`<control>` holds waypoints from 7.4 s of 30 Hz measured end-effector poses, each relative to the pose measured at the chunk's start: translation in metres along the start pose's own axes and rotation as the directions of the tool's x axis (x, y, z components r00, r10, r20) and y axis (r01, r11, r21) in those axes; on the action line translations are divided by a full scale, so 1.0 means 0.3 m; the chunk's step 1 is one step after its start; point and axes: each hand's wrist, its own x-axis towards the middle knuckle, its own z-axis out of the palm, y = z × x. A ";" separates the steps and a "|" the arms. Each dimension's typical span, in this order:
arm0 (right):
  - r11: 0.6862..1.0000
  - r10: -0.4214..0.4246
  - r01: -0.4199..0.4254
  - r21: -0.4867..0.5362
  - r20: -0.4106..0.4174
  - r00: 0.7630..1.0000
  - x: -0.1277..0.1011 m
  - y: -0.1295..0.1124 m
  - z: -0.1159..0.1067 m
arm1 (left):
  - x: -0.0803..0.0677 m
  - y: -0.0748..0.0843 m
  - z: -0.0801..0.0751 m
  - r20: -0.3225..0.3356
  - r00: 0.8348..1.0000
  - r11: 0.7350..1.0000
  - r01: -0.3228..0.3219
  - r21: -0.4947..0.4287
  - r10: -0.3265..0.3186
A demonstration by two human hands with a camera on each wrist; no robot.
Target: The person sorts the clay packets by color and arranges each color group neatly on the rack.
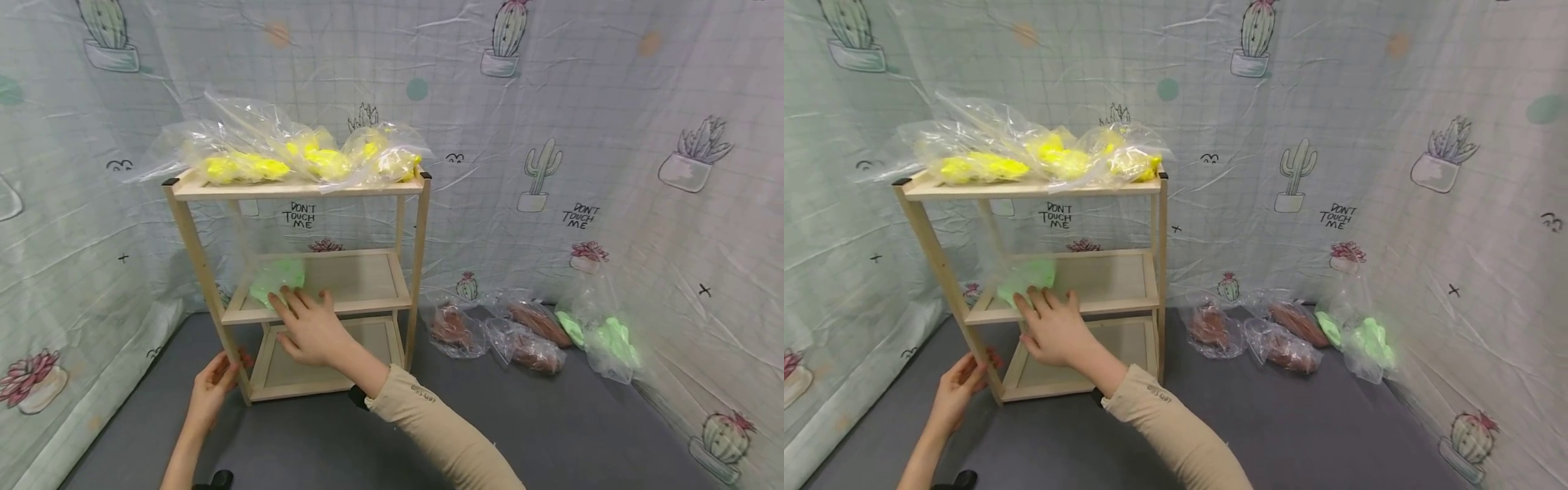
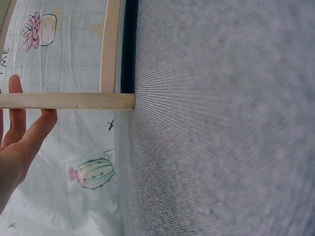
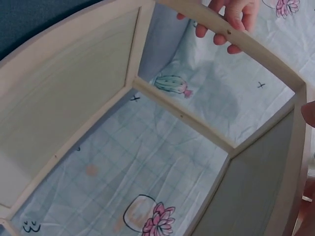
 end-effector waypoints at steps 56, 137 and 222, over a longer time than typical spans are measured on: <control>0.966 0.206 -0.159 0.201 -0.237 0.949 -0.809 0.316 0.008 | 0.008 -0.001 -0.005 0.027 0.999 0.999 -0.022 -0.032 0.023; 0.676 0.732 -0.719 -0.164 0.033 0.681 -1.285 1.034 0.319 | -0.002 0.005 -0.001 0.021 1.000 1.000 -0.001 0.000 0.001; 0.936 0.245 -0.350 -0.051 -0.620 0.745 -1.117 0.676 0.049 | -0.006 0.005 0.002 0.021 1.000 0.999 -0.018 -0.026 0.019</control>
